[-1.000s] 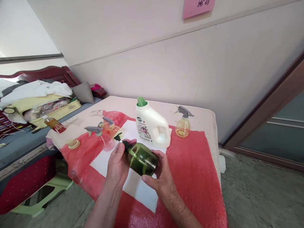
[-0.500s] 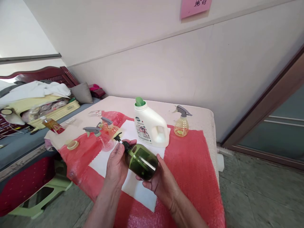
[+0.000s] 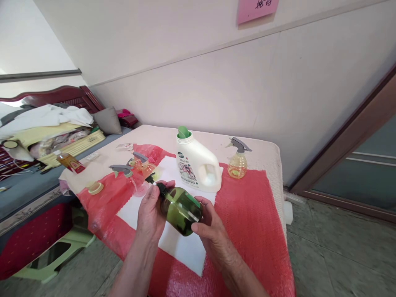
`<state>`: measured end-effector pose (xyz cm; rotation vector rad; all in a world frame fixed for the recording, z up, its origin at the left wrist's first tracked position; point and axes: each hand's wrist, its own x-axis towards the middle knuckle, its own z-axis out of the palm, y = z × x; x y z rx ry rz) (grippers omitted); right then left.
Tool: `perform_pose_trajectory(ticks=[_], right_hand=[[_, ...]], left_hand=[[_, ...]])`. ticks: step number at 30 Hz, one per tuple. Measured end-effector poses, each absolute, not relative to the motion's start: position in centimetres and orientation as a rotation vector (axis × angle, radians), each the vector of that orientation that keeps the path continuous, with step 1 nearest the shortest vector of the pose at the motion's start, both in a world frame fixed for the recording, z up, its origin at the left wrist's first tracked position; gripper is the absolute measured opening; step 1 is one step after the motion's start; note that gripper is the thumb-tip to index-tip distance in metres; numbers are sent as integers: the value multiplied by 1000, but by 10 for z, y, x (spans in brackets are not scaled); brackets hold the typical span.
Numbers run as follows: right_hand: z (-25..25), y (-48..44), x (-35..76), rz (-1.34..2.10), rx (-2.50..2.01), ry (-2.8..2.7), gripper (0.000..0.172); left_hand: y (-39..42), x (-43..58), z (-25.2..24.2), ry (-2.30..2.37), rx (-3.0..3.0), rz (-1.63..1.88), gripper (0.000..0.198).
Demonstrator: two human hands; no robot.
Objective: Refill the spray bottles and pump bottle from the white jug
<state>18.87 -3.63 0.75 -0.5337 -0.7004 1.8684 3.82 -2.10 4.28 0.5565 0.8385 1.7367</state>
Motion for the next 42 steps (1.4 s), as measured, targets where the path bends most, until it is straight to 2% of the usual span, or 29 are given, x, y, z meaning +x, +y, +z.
perform_pose_trajectory(ticks=[9,15,27,42], right_hand=[[7,-35,193,2270,-578,-524,64],[3,-29,193,2068,-649,-478,41],[7,-33,194,1840,-691,-641,52],[9,-33,192,1772,-707,-642,49]], left_hand=[[-22,39,41,873,606,1738,25],[-21,41,39,901,651,1765,24],[-14,26,37,933,482,1886,29],[-17,39,35,887,484,1715,31]])
